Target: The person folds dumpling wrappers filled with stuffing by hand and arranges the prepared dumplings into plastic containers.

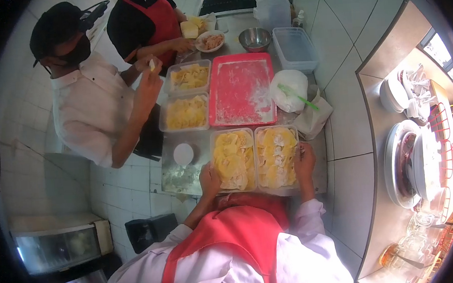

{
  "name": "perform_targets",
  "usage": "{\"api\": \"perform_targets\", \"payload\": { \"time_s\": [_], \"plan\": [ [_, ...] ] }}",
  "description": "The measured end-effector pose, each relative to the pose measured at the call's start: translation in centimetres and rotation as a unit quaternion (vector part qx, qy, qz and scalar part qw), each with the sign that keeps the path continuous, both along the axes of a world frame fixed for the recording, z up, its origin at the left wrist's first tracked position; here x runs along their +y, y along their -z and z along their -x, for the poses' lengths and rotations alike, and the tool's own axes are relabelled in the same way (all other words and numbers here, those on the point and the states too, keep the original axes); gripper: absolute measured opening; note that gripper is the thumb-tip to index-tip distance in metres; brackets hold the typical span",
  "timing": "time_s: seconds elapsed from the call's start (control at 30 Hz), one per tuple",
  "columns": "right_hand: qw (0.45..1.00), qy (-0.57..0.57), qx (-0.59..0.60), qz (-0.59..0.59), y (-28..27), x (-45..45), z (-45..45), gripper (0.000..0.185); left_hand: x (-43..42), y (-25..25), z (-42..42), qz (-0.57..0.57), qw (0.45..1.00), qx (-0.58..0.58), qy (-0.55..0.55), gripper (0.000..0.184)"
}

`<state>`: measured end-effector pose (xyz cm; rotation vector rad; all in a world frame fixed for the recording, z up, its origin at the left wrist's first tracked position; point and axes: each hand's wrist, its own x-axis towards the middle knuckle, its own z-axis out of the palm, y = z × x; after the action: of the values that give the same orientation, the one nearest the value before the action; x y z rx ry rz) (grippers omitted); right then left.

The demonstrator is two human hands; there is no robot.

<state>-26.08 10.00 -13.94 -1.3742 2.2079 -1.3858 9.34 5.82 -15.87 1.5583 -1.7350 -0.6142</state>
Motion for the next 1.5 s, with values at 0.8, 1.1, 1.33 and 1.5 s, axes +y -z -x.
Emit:
{"api": "perform_targets", "payload": {
  "time_s": [0.8, 1.1, 1.33, 1.5],
  "plan": [
    [0.999, 0.027, 0.027, 0.002, 0.8, 0.7, 0.4, 0.018, 0.4, 0.3, 0.5, -0.126, 0.989, 0.066, -0.037, 0.047],
    [0.999, 0.035, 0.036, -0.018, 1.0, 0.6, 0.7, 0.017, 0.1, 2.2, -0.3, -0.21, 0.969, 0.103, -0.079, 0.054],
    [1.0, -0.001, 0.017, -0.014, 0.7, 0.4, 0.5, 0.019, -0.2, 3.1, -1.6, -0.091, 0.995, -0.01, -0.04, 0.051],
    [0.999, 0.017, -0.019, -0.032, -1.0, 0.2, 0.3, 0.018, -0.1, 0.3, 0.1, -0.196, 0.977, 0.071, -0.049, 0.05]
  ]
}}
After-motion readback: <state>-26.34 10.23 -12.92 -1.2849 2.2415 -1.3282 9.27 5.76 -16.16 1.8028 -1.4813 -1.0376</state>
